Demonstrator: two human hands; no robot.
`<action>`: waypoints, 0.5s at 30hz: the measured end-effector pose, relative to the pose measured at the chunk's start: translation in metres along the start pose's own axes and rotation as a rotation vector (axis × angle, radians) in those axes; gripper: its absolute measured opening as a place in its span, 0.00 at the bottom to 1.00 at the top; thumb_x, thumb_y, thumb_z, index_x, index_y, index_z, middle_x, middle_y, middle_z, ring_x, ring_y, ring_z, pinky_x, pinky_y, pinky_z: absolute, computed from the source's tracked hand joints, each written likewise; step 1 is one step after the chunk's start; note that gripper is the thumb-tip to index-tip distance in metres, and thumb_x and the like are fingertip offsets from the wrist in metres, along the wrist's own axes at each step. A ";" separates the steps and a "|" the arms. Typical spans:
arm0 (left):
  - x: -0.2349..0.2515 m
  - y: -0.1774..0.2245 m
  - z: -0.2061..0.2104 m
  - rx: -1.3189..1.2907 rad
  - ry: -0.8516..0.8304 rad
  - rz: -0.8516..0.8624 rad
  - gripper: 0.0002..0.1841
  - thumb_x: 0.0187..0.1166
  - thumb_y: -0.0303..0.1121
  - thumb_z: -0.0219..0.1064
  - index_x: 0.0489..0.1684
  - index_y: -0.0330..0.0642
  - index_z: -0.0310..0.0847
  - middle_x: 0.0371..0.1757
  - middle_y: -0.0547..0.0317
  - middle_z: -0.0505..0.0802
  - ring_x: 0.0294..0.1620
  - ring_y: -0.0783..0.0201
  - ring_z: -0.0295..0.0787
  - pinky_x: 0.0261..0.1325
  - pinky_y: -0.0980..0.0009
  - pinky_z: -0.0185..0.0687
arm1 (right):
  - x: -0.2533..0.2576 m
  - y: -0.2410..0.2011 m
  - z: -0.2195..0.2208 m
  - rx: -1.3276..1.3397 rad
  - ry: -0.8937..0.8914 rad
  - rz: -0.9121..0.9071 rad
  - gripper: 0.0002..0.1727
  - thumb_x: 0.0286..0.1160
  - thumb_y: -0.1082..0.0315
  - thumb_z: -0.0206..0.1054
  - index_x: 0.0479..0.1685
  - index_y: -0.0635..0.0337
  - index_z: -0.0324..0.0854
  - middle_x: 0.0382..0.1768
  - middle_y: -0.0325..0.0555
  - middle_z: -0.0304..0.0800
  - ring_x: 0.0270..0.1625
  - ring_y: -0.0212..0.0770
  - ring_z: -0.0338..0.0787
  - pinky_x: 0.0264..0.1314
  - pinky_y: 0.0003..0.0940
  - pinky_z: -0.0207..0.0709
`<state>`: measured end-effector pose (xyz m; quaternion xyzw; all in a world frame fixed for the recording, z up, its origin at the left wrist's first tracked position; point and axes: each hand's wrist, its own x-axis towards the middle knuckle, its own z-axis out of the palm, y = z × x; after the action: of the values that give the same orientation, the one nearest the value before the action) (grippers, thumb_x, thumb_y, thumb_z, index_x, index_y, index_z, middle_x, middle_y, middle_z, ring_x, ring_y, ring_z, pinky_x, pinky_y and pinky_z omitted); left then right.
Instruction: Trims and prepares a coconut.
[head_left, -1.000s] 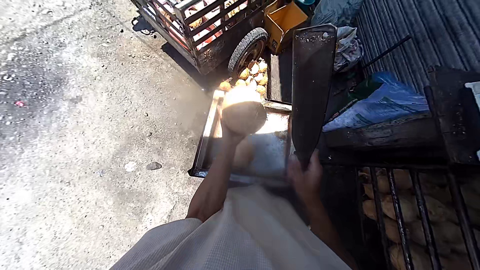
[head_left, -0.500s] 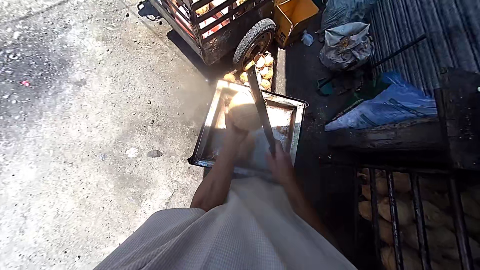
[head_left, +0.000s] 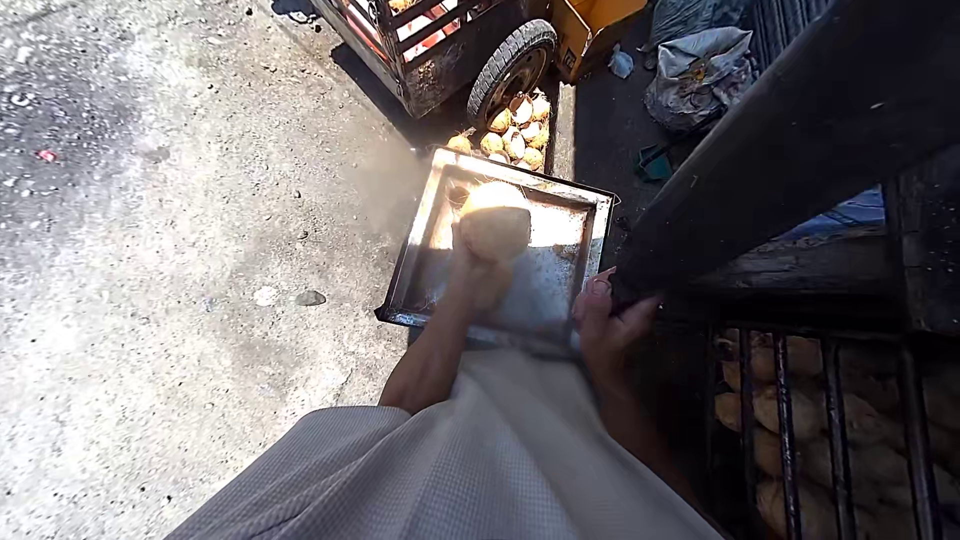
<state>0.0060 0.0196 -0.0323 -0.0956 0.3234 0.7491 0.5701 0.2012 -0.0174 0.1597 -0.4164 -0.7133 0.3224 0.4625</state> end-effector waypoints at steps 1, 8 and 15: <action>0.000 -0.001 0.001 0.003 0.004 0.009 0.42 0.82 0.74 0.28 0.73 0.55 0.73 0.63 0.52 0.89 0.65 0.52 0.85 0.63 0.42 0.82 | -0.014 0.017 0.005 -0.187 -0.148 0.129 0.28 0.85 0.57 0.62 0.71 0.74 0.70 0.27 0.45 0.85 0.26 0.33 0.85 0.33 0.34 0.86; -0.006 -0.004 -0.020 -0.072 -0.057 -0.048 0.46 0.73 0.82 0.30 0.73 0.61 0.74 0.65 0.55 0.89 0.66 0.52 0.86 0.61 0.42 0.84 | -0.013 0.018 -0.015 -0.209 -0.135 0.365 0.25 0.83 0.61 0.63 0.70 0.72 0.72 0.23 0.42 0.82 0.19 0.33 0.82 0.24 0.35 0.83; -0.004 0.035 0.043 0.014 -0.036 -0.034 0.38 0.83 0.71 0.25 0.55 0.56 0.77 0.43 0.59 0.92 0.46 0.61 0.90 0.46 0.56 0.89 | 0.016 -0.014 -0.023 0.183 -0.044 0.195 0.24 0.84 0.60 0.62 0.71 0.65 0.64 0.24 0.31 0.76 0.17 0.28 0.77 0.19 0.28 0.80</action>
<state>-0.0145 0.0368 0.0162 -0.0836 0.3165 0.7387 0.5893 0.2152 -0.0076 0.1858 -0.4328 -0.6469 0.4385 0.4493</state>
